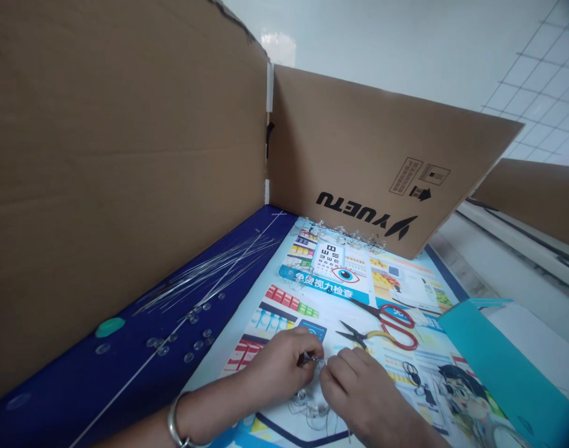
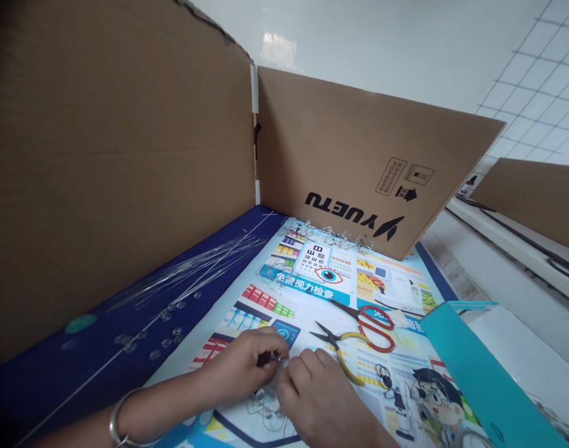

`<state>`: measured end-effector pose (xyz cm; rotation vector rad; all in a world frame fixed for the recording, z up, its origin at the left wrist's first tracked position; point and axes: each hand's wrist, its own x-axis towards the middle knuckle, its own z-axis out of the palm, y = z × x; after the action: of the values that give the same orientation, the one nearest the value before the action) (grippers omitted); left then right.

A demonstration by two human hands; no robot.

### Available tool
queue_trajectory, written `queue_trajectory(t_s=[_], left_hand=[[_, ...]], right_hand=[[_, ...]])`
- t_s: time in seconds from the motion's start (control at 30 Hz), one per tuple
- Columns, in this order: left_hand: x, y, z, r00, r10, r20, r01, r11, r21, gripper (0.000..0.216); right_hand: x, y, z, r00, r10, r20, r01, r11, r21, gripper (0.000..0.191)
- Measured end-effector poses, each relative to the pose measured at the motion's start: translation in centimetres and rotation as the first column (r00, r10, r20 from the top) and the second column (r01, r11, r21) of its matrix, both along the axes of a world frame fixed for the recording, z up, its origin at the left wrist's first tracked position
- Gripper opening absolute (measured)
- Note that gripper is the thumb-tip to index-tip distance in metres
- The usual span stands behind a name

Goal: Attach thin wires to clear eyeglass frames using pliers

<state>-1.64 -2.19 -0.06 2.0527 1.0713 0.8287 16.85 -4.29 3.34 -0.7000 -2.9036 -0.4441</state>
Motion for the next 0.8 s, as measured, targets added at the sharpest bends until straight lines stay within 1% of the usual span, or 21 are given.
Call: queue_trajectory(t_s=[0.1,0.2,0.27,0.37,0.43,0.5,0.6,0.7,0.8], left_hand=[[0.0,0.0,-0.2,1.000,-0.020,0.002,0.020,1.000,0.019,0.029],[0.0,0.0,-0.3,1.000,-0.024,0.003,0.024,0.999,0.025,0.027],[0.0,0.1,-0.3,1.000,-0.027,0.009,0.027,1.000,0.012,0.027],[-0.1,0.3,-0.2,0.999,-0.043,0.028,0.044,0.999,-0.015,0.027],[-0.1,0.3,-0.1,0.998,-0.053,0.037,0.054,0.998,-0.024,0.026],[-0.2,0.2,-0.1,0.997,-0.061,0.041,0.062,0.998,-0.032,0.026],[-0.3,0.2,0.2,0.997,-0.074,0.035,0.076,0.995,-0.060,0.023],[-0.4,0.3,0.7,0.995,-0.093,0.027,0.095,0.991,-0.097,0.013],[-0.4,0.3,1.3,0.994,-0.099,0.036,0.103,0.988,-0.111,0.015]], right_hand=[[0.2,0.6,-0.4,0.978,-0.049,-0.202,0.031,0.995,-0.091,0.017],[0.3,1.2,-0.9,0.922,-0.137,-0.363,0.057,0.973,-0.222,0.020],[0.2,1.5,-1.1,0.875,-0.204,-0.438,0.059,0.945,-0.323,0.019],[0.0,1.7,-1.1,0.785,-0.327,-0.526,0.045,0.877,-0.479,0.016],[-0.1,1.7,-1.1,0.735,-0.392,-0.552,0.029,0.833,-0.553,0.015],[-0.1,1.7,-1.1,0.707,-0.434,-0.559,0.019,0.801,-0.598,0.014],[-0.1,1.8,-1.1,0.683,-0.471,-0.558,0.015,0.773,-0.635,0.013],[-0.1,1.8,-1.1,0.669,-0.489,-0.560,0.000,0.753,-0.658,0.013],[-0.2,1.8,-1.0,0.662,-0.510,-0.549,-0.005,0.730,-0.684,0.012]])
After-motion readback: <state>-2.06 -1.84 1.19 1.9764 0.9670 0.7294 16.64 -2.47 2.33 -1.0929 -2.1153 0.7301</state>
